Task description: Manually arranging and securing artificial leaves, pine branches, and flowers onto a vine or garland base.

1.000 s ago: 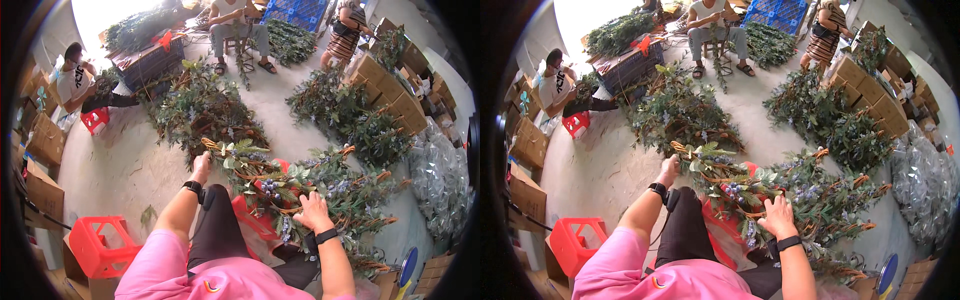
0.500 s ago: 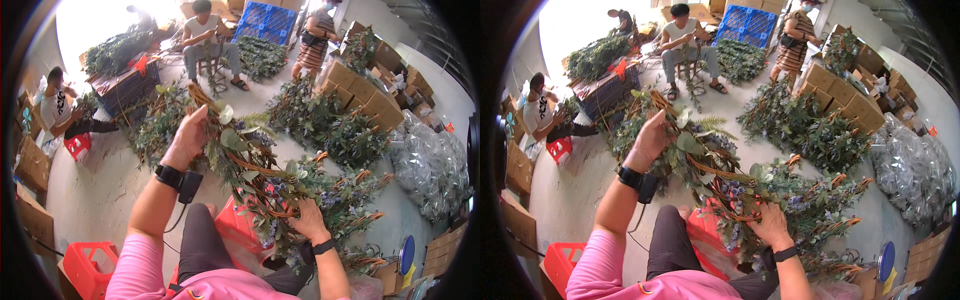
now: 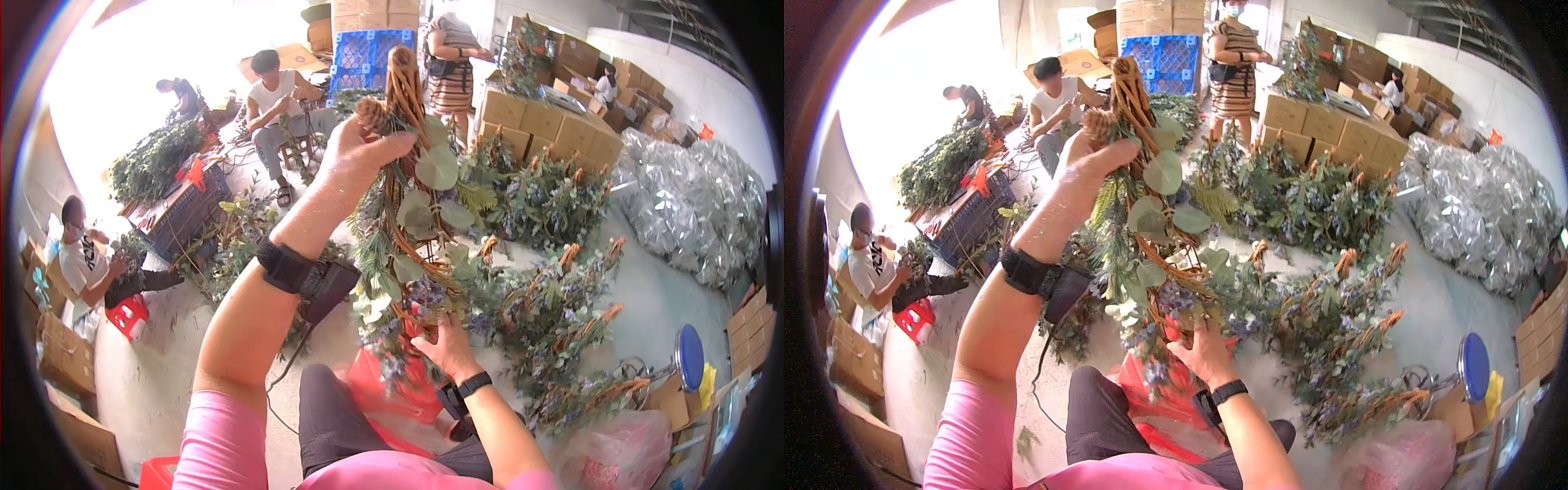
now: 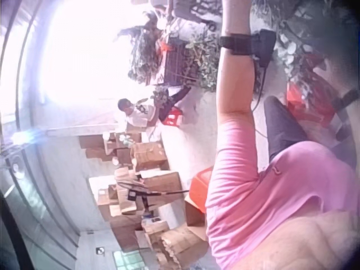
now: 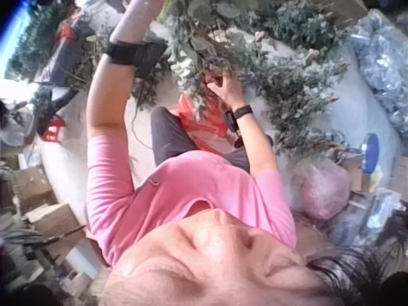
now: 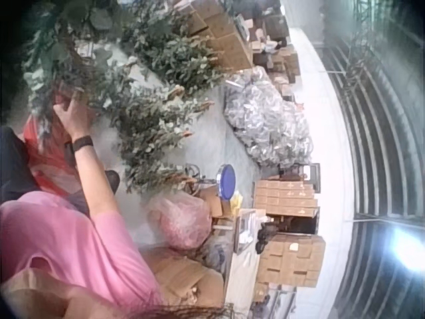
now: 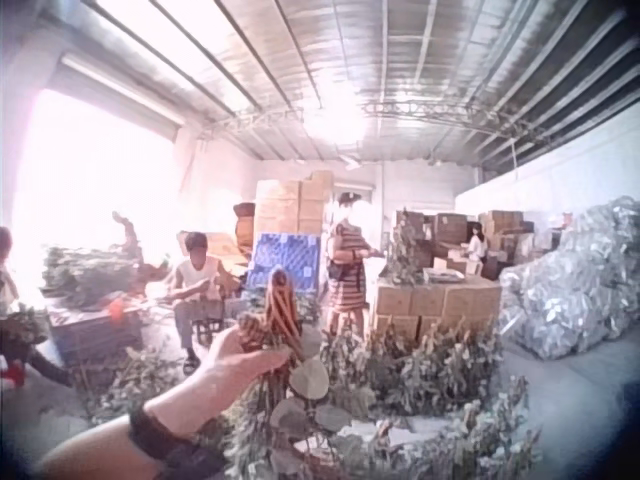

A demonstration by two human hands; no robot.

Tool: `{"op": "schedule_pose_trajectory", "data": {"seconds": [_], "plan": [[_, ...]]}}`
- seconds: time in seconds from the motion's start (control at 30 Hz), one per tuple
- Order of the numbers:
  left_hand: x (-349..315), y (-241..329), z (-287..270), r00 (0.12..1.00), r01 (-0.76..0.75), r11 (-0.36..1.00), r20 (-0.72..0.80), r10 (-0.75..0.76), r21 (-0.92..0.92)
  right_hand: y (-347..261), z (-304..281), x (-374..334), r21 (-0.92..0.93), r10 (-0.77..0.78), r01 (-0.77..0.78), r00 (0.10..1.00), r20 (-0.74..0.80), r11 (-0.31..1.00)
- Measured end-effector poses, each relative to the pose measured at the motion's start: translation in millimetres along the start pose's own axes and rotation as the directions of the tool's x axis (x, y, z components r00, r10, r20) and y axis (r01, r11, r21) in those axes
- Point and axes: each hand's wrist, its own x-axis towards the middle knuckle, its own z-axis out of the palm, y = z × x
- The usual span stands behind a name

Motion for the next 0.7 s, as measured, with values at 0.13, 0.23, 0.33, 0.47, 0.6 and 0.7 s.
{"op": "schedule_pose_trajectory", "data": {"seconds": [0.13,0.23,0.33,0.47,0.6,0.7], "plan": [[6,-29,14,1.000,0.022,0.996,0.018,-0.023,0.089,12,12,-14,-0.257,-0.062,0.047,0.997,-0.050,0.965],[12,-31,14,0.998,0.042,0.995,0.037,-0.046,0.089,-22,-26,-11,-0.281,0.200,-0.102,0.916,0.347,0.954],[12,-30,13,0.996,0.082,0.994,0.043,-0.085,0.067,-51,-63,-8,-0.090,-0.010,0.008,1.000,-0.023,0.996],[1,-26,4,0.994,0.084,0.996,0.066,-0.086,0.031,-54,-96,21,0.042,-0.109,0.145,0.878,-0.465,0.989],[-14,-7,-2,0.987,0.159,0.987,0.006,-0.159,0.019,-54,-119,41,0.100,-0.007,0.060,0.885,-0.465,0.993],[-29,-1,-22,0.988,0.134,0.988,0.092,-0.127,-0.078,-64,-126,57,0.134,-0.071,0.157,0.864,-0.498,0.978]]}}
